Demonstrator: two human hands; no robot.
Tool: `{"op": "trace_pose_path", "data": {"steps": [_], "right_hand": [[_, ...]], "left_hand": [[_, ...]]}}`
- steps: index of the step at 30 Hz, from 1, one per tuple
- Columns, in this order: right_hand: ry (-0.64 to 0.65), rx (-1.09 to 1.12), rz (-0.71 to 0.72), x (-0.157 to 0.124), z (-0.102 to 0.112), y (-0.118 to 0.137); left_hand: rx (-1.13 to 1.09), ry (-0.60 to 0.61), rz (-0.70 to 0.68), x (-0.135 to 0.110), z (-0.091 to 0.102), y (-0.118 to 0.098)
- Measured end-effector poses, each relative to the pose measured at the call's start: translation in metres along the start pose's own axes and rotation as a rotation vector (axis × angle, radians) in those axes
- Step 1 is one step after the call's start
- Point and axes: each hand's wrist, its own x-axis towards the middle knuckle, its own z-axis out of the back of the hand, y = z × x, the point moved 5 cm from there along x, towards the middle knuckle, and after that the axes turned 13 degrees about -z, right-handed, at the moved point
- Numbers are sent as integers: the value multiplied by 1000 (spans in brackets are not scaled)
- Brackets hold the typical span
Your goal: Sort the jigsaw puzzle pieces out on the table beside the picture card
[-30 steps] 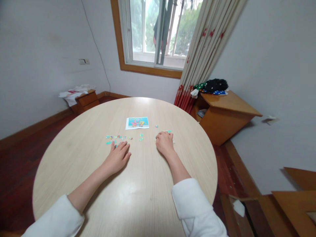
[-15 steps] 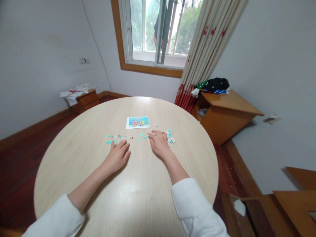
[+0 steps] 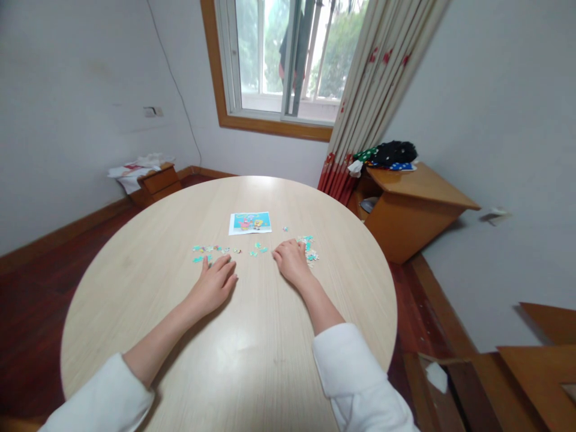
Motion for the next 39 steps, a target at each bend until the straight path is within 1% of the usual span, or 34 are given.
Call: {"op": "trace_pose_path", "data": {"steps": [5, 7, 10, 12, 14, 16, 18, 20, 22, 24, 27, 29, 30, 35, 37, 39], "right_hand": [[172, 130, 31, -6, -9, 13], [188, 126, 23, -7, -12, 14], [150, 90, 3, -6, -13, 14], [110, 62, 14, -5, -9, 13], [46, 33, -8, -3, -3, 7], [-48, -28, -101, -1, 4, -4], [-103, -123, -242, 1, 6, -19], [-59, -206, -364, 2, 1, -31], [37, -240, -415, 1, -8, -35], [105, -243, -375, 0, -16, -29], [141, -241, -240, -2, -22, -14], [143, -240, -196, -1, -21, -10], [141, -243, -204, 0, -20, -12], [84, -268, -385, 9, -14, -45], [49, -256, -408, 12, -13, -53], [15, -234, -389, 13, -13, -53]], "left_hand": [[1, -16, -3, 0, 3, -2], [-2, -15, -1, 0, 3, -3], [2, -17, -5, 0, 3, -3], [4, -19, -7, 0, 3, -3], [-3, -15, -6, 0, 2, -2], [-11, -10, -6, 0, 2, -1], [-12, -7, -10, 0, 1, -1], [-10, -11, -14, 0, 1, -1], [-8, -15, -13, -1, 2, -2], [-10, -13, -8, 0, 2, -2], [-18, -10, 1, 0, 3, -3], [-20, -11, 3, 0, 2, -2], [-20, -13, 2, 0, 2, -1], [-41, -31, -14, 0, 0, 2], [-48, -38, -39, 2, -1, -2], [-44, -39, -86, 5, -2, -13]]}}
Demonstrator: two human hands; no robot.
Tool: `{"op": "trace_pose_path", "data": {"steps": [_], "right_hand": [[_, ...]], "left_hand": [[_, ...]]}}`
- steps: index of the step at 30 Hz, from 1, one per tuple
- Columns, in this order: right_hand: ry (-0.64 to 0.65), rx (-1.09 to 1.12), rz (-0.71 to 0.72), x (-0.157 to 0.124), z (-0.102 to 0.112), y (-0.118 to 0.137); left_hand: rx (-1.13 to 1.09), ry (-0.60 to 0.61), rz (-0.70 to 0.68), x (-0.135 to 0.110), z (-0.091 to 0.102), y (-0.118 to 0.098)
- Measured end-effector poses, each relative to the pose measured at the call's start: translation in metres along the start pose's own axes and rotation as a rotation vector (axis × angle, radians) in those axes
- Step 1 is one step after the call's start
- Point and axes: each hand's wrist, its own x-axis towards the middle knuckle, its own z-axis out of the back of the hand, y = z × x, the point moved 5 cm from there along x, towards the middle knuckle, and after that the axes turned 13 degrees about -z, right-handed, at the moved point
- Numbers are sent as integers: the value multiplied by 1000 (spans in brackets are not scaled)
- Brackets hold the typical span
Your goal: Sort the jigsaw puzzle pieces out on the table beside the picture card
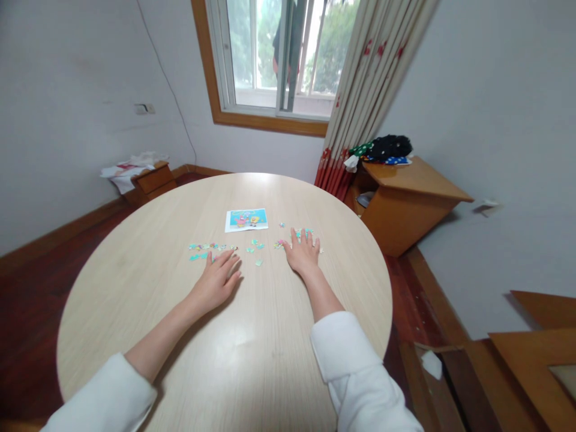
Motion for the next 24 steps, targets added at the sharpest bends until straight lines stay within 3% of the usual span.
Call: {"op": "trace_pose_path", "data": {"steps": [5, 8, 11, 18, 24], "right_hand": [[-67, 37, 151, -12, 6, 18], [-68, 26, 251, -27, 11, 31], [-13, -15, 285, -39, 11, 37], [99, -83, 309, -52, 6, 47], [190, -62, 508, -87, 5, 75]], "left_hand": [[2, 111, -158, 15, -17, -44], [20, 171, -162, 17, -27, -53], [58, 176, -144, 12, -27, -47], [154, 84, 67, 2, 1, -14], [207, 97, 100, 3, 6, -17]]}}
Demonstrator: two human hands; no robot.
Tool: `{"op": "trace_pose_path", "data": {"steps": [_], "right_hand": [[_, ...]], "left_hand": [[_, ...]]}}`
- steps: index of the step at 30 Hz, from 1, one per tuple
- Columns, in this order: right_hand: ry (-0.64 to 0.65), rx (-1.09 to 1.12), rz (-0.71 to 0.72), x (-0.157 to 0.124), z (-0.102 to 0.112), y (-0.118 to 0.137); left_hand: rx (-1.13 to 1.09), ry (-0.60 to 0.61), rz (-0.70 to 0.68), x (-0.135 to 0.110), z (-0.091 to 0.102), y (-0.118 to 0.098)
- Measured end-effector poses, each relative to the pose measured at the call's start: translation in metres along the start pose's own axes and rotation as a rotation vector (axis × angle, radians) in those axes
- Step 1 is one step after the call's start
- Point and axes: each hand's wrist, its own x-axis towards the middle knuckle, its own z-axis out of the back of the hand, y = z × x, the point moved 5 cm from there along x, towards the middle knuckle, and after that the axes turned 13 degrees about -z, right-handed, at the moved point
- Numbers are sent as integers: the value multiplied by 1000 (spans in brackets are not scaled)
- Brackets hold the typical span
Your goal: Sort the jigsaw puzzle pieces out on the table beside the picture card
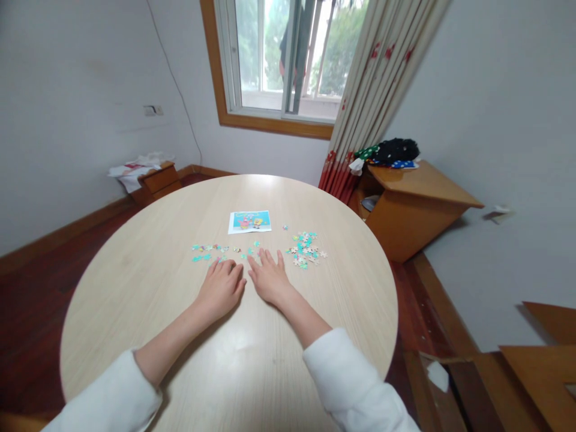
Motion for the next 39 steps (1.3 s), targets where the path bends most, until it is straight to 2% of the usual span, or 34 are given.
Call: {"op": "trace_pose_path", "data": {"steps": [3, 9, 13, 15, 17, 21, 25, 27, 29, 31, 33, 35, 39], "right_hand": [[17, 27, 55, -5, -2, 10], [-8, 106, -48, 5, 1, -4], [-121, 11, -221, 10, 9, -22], [-121, -35, -308, 10, 10, -28], [-80, -58, -326, 9, 7, -29], [-28, -50, -210, 3, 1, -13], [30, 47, 85, -3, 1, 8], [10, 80, 154, -3, 7, 7], [-73, 66, 52, 1, 15, -6], [-134, 11, -145, 6, 19, -26], [-104, -46, -281, 10, 17, -40], [-55, -85, -304, 11, 11, -44], [-63, -85, -168, 11, 7, -32]], "left_hand": [[4, -3, 9, 0, 1, -1], [-53, 13, -54, 2, -4, -4], [-94, 85, -113, 1, -16, -8], [-83, 114, -114, 0, -18, -8], [-63, 125, -102, 0, -18, -8], [-32, 119, -78, 0, -14, -8], [-15, 58, -70, 1, -13, -8], [-25, 47, -63, 1, -14, -8], [-46, 51, -67, 2, -14, -8], [-68, 51, -82, 2, -13, -8], [-84, 52, -96, 2, -13, -9], [-92, 66, -102, 1, -13, -9], [-88, 77, -105, 1, -16, -9]]}}
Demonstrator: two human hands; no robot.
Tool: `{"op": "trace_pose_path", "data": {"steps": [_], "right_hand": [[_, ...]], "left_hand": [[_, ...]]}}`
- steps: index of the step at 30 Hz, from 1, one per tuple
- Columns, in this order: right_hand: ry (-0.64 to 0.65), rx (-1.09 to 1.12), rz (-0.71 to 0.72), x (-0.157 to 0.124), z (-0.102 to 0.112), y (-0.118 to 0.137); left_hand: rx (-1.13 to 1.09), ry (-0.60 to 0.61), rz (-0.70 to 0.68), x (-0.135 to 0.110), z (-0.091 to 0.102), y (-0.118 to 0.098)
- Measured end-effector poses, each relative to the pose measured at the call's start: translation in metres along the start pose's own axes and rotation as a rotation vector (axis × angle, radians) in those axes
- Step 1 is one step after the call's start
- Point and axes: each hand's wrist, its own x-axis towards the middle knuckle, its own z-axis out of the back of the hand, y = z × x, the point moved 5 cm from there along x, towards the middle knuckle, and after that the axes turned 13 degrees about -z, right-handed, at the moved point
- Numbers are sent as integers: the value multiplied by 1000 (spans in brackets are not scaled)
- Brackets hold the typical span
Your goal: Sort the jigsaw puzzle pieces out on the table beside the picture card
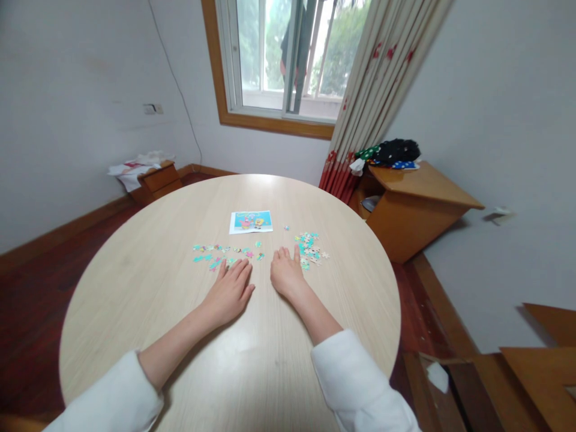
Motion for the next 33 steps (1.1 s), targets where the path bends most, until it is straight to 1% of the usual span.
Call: {"op": "trace_pose_path", "data": {"steps": [3, 5, 8, 12, 17, 20, 24, 29, 33], "right_hand": [[-23, 40, 90, -1, 5, 7], [-27, 77, 103, 3, 8, 6], [-66, 136, 87, 11, 9, 0], [-135, 235, 69, 20, 4, -9], [-184, 401, 24, 25, 2, -17], [-192, 445, -1, 25, 3, -19], [-177, 437, -24, 25, 4, -21], [-210, 308, -55, 24, 8, -25], [-211, 238, -37, 20, 7, -18]], "left_hand": [[13, -25, -3, 0, -3, 1], [19, -35, -5, 0, -5, 1], [19, -33, -11, 0, -6, 1], [-5, -7, -24, 1, -5, 0], [-40, -17, -44, 1, 1, -2], [-55, -29, -57, 0, 3, -4], [-58, -44, -55, 0, 4, -4], [-56, -67, -67, 0, 4, -4], [-49, -67, -65, 0, 5, -4]]}}
